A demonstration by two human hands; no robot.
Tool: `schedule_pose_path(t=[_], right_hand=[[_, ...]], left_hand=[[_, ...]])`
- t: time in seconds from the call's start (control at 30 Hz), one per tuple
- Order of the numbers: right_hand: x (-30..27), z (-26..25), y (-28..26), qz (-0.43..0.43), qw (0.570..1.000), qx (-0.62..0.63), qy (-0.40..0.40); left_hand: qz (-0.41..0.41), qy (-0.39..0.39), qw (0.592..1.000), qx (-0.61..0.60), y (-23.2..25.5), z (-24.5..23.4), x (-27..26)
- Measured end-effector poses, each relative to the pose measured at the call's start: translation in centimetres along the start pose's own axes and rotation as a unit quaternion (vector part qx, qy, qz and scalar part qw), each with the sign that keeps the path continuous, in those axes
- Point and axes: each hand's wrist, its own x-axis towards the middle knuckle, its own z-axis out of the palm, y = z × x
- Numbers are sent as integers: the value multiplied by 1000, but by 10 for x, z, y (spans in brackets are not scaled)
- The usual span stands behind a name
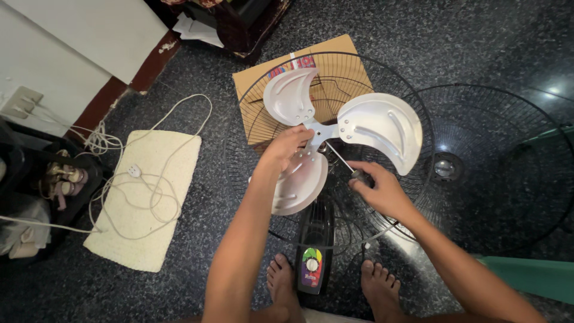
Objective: The person disassembles an electric fan by removing the front grill and fan blades using a screwdriver, then reassembles the components in reverse order. The person repeats the disassembly and reassembly cycle multiple times.
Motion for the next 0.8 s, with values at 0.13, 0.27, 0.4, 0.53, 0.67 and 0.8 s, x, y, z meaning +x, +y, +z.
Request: schedule_pose_path(t=[0.13,0.27,0.4,0.53,0.67,0.8], right_hand=[[-6,1,9,163,982,87,-38],[-10,2,12,1,993,-105,-51],[-12,14,6,-54,979,-172,-93],[-13,21,2,-81,957,-261,-96],[-12,15,2,-43,970,-227,-73],[-14,-13,7,97,954,282,-32]], left_hand=[[48,6,998,30,8,-1,-6],[33,77,996,-7,16,-6,-22],[78,81,992,-53,28,0,-35],[114,93,986,-79,34,20,-37],[202,47,971,-120,29,42,-29],[265,52,952,-145,22,76,-16]])
